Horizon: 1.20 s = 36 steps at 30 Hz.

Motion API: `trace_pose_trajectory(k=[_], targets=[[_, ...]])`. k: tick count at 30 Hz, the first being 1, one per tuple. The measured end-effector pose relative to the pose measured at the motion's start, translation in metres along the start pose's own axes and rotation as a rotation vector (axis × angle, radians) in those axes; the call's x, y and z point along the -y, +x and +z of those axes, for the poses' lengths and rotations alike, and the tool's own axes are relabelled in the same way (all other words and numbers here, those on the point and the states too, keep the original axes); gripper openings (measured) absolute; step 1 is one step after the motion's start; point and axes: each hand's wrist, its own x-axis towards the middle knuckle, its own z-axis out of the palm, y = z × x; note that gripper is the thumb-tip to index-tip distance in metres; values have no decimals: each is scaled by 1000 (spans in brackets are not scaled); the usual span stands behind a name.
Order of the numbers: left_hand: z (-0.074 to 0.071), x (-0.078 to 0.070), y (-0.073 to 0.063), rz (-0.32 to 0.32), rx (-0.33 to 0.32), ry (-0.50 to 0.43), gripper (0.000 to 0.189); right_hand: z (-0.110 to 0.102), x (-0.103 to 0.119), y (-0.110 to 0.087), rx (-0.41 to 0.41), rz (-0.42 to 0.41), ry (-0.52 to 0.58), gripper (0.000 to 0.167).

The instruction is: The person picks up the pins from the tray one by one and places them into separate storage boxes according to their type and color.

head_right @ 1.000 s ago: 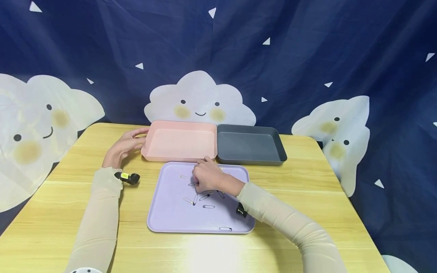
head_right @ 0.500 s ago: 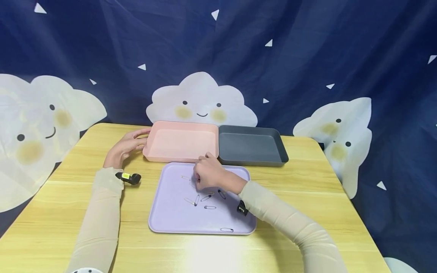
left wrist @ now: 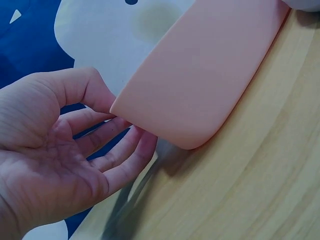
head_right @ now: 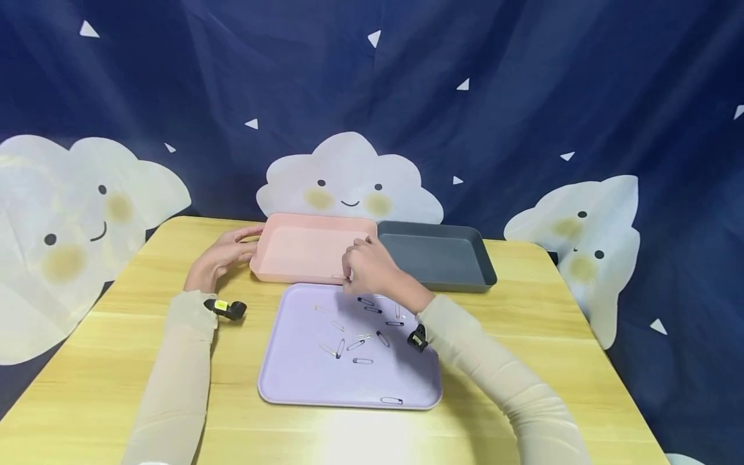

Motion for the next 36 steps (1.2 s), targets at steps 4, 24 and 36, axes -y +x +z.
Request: trace_pose_trajectory(k=[4,24,36], targets=[[1,2,-3,-10,0,11,69,-11,-13,7,-41,36,16,7],[-1,11,1,-3,22,4,69,-13,-61,53,-44,111,-40,3],[-13,26,14,63,80,51,68,-2,-74,75,11,134,-141,13]])
